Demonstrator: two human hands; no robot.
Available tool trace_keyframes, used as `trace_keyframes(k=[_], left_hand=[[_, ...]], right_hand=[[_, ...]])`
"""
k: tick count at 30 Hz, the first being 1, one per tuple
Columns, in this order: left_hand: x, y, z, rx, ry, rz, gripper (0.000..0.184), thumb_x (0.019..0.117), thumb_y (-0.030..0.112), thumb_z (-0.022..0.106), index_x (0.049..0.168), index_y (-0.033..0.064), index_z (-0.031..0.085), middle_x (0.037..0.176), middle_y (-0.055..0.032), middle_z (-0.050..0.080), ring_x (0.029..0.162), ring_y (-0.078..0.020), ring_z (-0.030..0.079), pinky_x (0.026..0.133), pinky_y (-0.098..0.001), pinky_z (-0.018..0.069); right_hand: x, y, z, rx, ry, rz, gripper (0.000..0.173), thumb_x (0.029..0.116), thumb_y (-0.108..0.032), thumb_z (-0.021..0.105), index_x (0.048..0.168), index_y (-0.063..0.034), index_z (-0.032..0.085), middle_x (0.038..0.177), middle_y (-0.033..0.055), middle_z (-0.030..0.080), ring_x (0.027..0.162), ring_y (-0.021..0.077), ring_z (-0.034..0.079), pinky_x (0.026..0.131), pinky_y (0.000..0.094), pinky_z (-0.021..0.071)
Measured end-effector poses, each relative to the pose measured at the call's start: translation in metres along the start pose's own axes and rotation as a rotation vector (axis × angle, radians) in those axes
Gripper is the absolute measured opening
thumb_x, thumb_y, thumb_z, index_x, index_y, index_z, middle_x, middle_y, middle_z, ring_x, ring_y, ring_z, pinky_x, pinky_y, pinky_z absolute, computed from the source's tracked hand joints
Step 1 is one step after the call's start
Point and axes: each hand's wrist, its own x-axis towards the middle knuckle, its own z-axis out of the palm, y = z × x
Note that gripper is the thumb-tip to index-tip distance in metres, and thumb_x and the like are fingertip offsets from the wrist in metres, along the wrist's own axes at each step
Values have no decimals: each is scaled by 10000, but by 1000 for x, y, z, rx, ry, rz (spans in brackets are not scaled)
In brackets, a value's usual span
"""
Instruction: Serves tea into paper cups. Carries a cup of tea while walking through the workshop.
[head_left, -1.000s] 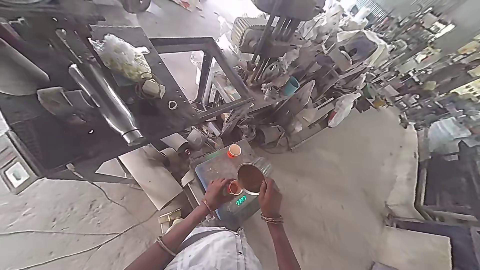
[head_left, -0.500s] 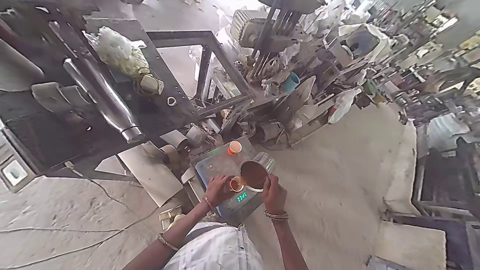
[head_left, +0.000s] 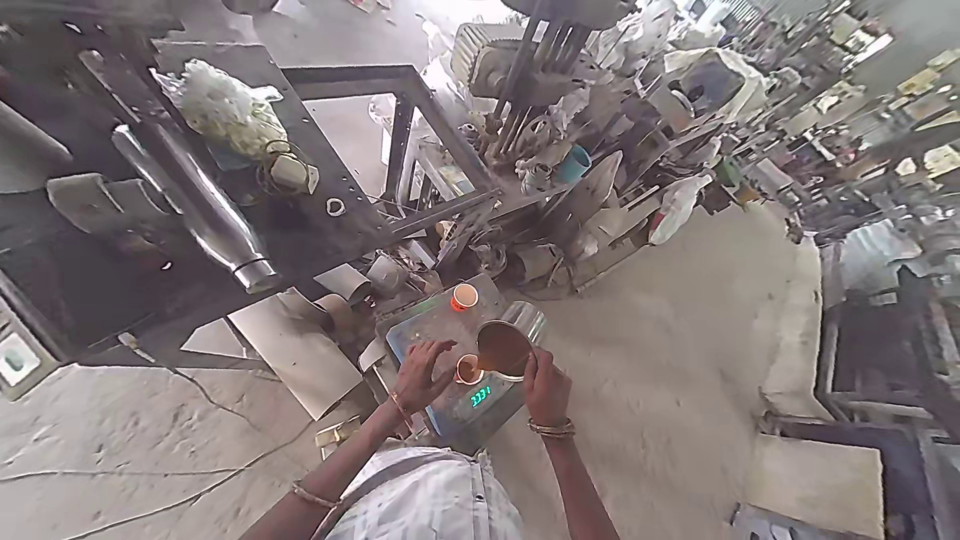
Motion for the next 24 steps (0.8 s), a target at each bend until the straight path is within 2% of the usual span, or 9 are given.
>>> trace_keyframes(k=[2, 5, 8, 18, 24], left_hand=[[15, 9, -8, 24, 54, 15, 350, 970, 139, 595, 1247, -64, 660, 1155, -233, 711, 1113, -440, 658, 1004, -643, 430], [39, 19, -18, 12, 1, 63, 357, 992, 78, 567, 1321, -43, 632, 1156, -208, 716, 1108, -398, 666, 1005, -561, 477], [52, 31, -21, -47, -28, 110, 344, 980, 30, 555, 1304, -46, 642, 1128, -195, 728, 1094, -370, 678, 1011, -531, 482], [58, 47, -18, -13, -44, 34, 291, 987, 20, 549, 1234, -79, 666, 1092, -234, 724, 1076, -393, 684, 1008, -538, 485], [60, 44, -16, 9, -15, 61, 263, 978, 9, 542, 1180, -91, 677, 1056, -242, 720, 1044, -405, 683, 980, -541, 495]], right_hand=[[-1, 1, 1, -15, 24, -26, 209, 923, -1, 536, 982, 127, 690, 666, 200, 682, 517, 312, 678, 473, 401, 536], [-1, 2, 3, -21, 42, -39, 207, 922, -4, 539, 977, 123, 693, 665, 194, 685, 515, 306, 678, 473, 392, 539], [-1, 3, 2, -8, 35, -25, 210, 927, -7, 547, 989, 126, 697, 683, 200, 695, 534, 319, 690, 490, 410, 553], [0, 1, 6, 10, 56, -18, 191, 919, -9, 563, 963, 116, 701, 666, 192, 685, 517, 316, 679, 471, 403, 542], [1, 3, 8, 21, 56, -63, 204, 931, -14, 563, 995, 124, 699, 687, 192, 696, 534, 307, 688, 495, 390, 556]])
